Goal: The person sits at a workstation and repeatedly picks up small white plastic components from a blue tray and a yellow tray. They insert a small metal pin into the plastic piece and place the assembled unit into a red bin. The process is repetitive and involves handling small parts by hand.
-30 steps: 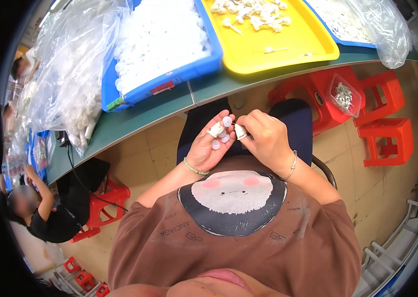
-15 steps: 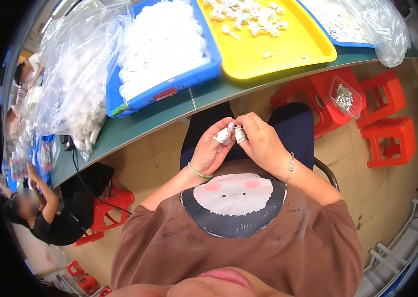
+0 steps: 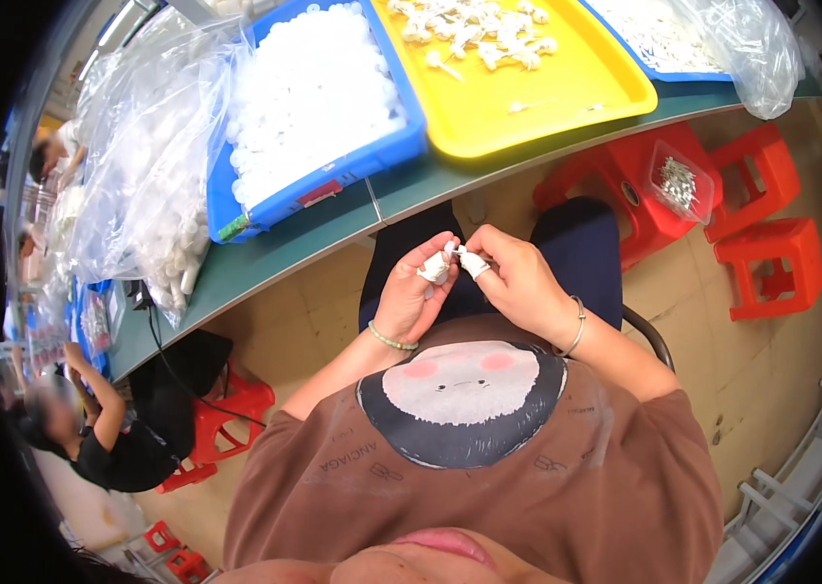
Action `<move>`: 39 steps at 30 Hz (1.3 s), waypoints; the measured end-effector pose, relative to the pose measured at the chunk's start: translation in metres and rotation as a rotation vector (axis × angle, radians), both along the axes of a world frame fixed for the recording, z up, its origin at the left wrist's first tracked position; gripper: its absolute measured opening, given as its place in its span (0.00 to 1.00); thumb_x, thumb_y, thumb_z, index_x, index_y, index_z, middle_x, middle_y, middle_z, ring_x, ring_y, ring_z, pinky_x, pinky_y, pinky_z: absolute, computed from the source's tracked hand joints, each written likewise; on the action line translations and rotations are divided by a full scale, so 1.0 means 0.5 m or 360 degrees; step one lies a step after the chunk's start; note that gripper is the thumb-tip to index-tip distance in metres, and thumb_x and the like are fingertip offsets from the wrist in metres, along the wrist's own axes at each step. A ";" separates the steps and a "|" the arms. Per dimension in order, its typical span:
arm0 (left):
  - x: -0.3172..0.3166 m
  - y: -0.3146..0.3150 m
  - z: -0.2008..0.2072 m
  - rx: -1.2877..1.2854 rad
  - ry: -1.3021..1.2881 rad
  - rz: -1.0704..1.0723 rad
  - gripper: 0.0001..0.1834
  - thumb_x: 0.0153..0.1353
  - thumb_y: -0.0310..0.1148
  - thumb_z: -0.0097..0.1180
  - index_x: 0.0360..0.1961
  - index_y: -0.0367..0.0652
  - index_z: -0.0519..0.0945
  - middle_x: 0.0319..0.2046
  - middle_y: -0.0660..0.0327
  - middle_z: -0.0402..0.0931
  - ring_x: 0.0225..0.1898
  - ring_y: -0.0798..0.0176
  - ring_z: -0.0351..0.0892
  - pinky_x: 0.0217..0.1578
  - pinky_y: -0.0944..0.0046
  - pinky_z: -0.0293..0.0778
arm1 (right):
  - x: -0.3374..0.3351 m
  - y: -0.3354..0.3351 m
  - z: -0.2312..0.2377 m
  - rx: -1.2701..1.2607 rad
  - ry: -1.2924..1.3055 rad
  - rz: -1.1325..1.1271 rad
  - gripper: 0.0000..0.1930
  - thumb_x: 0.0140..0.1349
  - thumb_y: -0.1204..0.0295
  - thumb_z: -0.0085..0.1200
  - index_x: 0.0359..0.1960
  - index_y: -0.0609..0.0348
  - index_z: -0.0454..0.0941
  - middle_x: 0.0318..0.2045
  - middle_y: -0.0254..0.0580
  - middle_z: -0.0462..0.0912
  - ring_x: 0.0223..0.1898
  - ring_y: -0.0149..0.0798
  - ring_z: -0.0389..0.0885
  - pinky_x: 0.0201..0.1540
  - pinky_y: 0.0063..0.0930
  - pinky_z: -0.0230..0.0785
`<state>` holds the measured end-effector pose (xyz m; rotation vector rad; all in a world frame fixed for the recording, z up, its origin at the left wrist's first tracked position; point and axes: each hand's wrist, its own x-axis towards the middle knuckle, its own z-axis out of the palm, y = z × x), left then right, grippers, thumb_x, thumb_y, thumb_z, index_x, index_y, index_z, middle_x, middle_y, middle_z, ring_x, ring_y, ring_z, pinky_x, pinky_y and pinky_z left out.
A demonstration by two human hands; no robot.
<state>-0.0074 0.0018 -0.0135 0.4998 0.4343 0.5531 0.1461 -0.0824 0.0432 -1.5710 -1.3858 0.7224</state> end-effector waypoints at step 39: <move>0.010 -0.018 -0.006 -0.0203 0.0079 -0.0123 0.17 0.65 0.34 0.53 0.54 0.44 0.71 0.45 0.60 0.74 0.44 0.65 0.76 0.48 0.64 0.75 | 0.584 0.164 0.163 -0.0266 -0.1298 -0.0914 0.06 0.46 0.73 0.57 0.27 0.60 0.81 0.30 0.52 0.82 0.35 0.51 0.81 0.40 0.39 0.72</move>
